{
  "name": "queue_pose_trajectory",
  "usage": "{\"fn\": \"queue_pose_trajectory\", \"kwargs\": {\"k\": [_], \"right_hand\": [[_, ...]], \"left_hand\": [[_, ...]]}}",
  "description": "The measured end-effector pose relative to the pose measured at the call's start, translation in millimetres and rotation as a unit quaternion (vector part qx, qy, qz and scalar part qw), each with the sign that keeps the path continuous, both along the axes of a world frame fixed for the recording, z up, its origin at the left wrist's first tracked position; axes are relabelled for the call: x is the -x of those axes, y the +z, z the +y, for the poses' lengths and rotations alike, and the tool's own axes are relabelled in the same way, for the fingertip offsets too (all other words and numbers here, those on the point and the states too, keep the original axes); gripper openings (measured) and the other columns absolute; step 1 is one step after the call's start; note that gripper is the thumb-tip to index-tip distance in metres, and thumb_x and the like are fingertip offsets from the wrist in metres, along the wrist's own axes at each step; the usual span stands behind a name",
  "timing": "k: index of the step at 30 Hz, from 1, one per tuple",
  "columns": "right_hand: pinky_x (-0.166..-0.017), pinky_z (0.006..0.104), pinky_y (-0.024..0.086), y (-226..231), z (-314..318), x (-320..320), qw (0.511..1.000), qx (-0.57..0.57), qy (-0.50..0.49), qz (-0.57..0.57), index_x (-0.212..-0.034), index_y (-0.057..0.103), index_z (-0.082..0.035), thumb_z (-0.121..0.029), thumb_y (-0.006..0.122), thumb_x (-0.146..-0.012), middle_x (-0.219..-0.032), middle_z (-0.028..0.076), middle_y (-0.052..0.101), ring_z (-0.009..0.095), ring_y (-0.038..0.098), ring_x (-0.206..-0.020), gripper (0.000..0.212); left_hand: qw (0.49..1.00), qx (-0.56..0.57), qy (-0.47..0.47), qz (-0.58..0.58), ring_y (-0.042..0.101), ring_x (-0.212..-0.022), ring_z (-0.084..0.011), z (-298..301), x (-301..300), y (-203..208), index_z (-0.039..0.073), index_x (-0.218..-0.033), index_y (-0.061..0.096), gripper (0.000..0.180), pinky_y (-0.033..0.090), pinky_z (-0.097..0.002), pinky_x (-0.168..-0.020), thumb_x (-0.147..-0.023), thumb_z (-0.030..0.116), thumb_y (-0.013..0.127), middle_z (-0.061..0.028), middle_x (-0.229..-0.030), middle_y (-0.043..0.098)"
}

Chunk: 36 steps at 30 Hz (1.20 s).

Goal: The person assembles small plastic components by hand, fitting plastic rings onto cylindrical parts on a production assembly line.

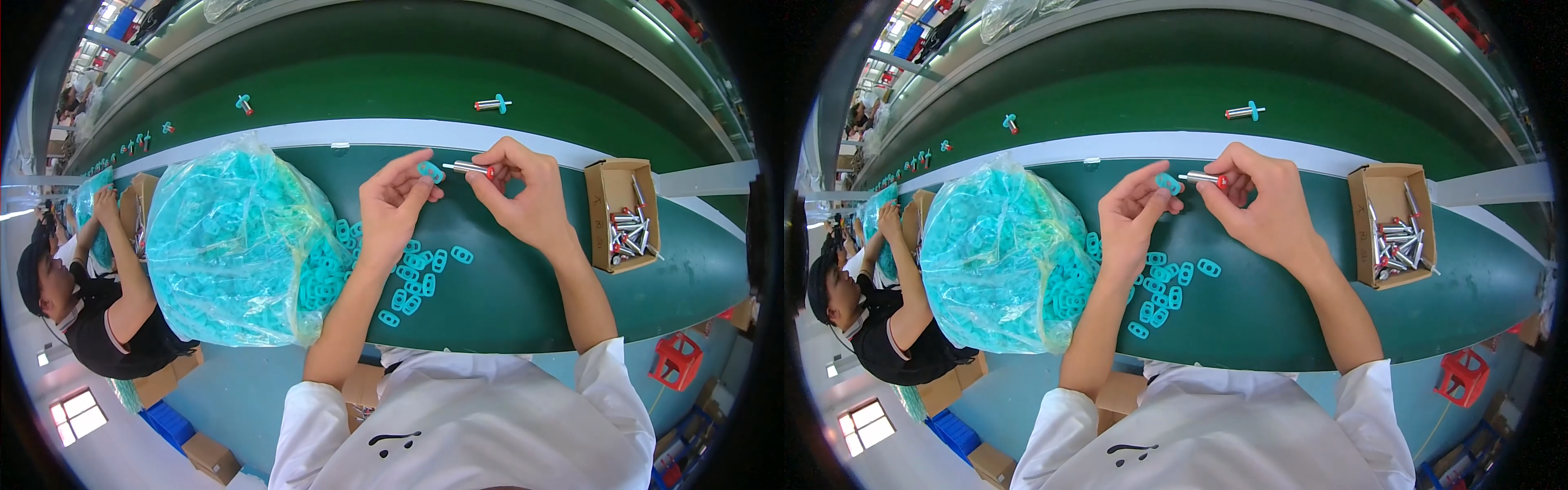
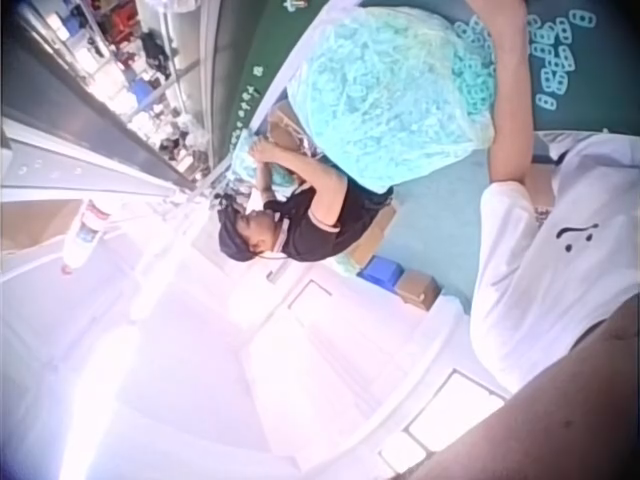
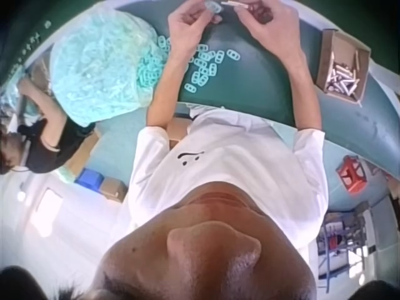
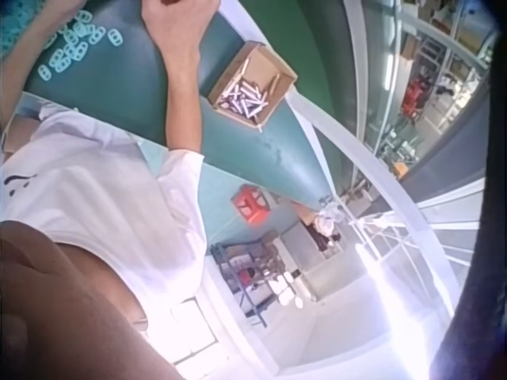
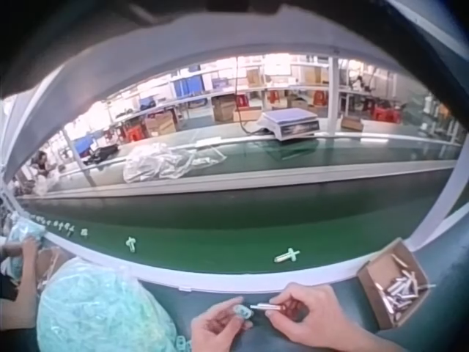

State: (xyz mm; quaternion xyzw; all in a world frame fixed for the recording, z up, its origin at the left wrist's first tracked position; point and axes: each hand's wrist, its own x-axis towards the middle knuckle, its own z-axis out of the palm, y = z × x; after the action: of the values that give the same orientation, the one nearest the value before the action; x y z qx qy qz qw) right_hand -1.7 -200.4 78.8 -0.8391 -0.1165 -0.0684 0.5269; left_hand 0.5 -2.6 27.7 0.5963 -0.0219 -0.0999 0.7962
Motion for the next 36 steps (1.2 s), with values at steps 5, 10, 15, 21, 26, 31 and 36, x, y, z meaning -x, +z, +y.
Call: {"fn": "queue_pose_trajectory", "kwargs": {"k": [5,10,15,21,26,31,36], "right_hand": [[-0.057,0.0214,0.045,-2,3,3,1.0,0.0,0.008,0.012,-0.089,0.065,0.001,-0.005,0.076,-0.082,-0.069,0.003,0.063,0.007,0.056,-0.059,0.014],[-0.057,0.0221,0.046,-1,7,4,1.0,0.006,0.021,0.019,-0.088,0.066,0.001,-0.005,0.076,-0.082,-0.068,0.004,0.063,0.008,0.058,-0.059,0.014],[-0.057,0.0218,0.047,0,8,5,1.0,0.005,0.015,0.012,-0.088,0.065,0.001,-0.006,0.076,-0.082,-0.068,0.004,0.064,0.008,0.058,-0.059,0.014],[-0.058,0.0219,0.048,-4,7,4,1.0,0.002,0.005,-0.002,-0.088,0.065,0.002,-0.005,0.077,-0.082,-0.07,0.005,0.066,0.008,0.059,-0.06,0.015],[-0.058,0.0221,0.048,-3,8,5,1.0,0.011,0.003,-0.001,-0.088,0.065,0.002,-0.004,0.077,-0.082,-0.07,0.005,0.066,0.008,0.059,-0.059,0.015],[-0.058,0.0219,0.048,0,8,5,1.0,0.015,0.013,-0.011,-0.089,0.065,0.002,-0.004,0.076,-0.082,-0.07,0.005,0.066,0.008,0.059,-0.059,0.014],[-0.058,0.0216,0.048,3,4,2,0.999,-0.004,-0.024,-0.028,-0.088,0.067,0.001,-0.003,0.077,-0.082,-0.069,0.005,0.065,0.008,0.059,-0.059,0.013]], "left_hand": [[0.999,-0.026,0.024,0.0,0.07,-0.085,-0.0161,-1,-1,-3,-0.006,-0.121,0.062,0.028,0.057,-0.0282,-0.078,-0.093,-0.005,0.062,-0.0136,-0.099,0.072],[0.998,-0.019,0.05,-0.018,0.07,-0.083,-0.0155,-3,-1,-4,-0.005,-0.111,0.064,0.018,0.057,-0.0266,-0.076,-0.093,-0.004,0.064,-0.0121,-0.098,0.072],[0.996,-0.057,0.071,-0.009,0.07,-0.081,-0.0135,1,-1,-7,-0.005,-0.106,0.066,0.015,0.057,-0.0244,-0.075,-0.091,-0.003,0.068,-0.0096,-0.089,0.073],[0.998,-0.027,0.049,0.006,0.07,-0.08,-0.013,-2,0,-1,-0.006,-0.111,0.069,0.02,0.057,-0.0245,-0.074,-0.092,0.001,0.07,-0.0105,-0.091,0.073],[0.998,-0.014,0.055,-0.01,0.07,-0.08,-0.0133,-3,0,-2,-0.007,-0.112,0.069,0.02,0.057,-0.0248,-0.074,-0.094,0.001,0.068,-0.0103,-0.094,0.073],[0.997,-0.024,0.066,-0.027,0.07,-0.081,-0.0135,-4,-1,-2,-0.007,-0.111,0.07,0.018,0.058,-0.0248,-0.074,-0.095,0.001,0.067,-0.0098,-0.095,0.073],[0.997,-0.031,0.067,-0.015,0.071,-0.08,-0.0145,-3,1,-1,-0.007,-0.11,0.07,0.017,0.058,-0.0249,-0.073,-0.095,0.001,0.066,-0.0103,-0.093,0.073]]}}
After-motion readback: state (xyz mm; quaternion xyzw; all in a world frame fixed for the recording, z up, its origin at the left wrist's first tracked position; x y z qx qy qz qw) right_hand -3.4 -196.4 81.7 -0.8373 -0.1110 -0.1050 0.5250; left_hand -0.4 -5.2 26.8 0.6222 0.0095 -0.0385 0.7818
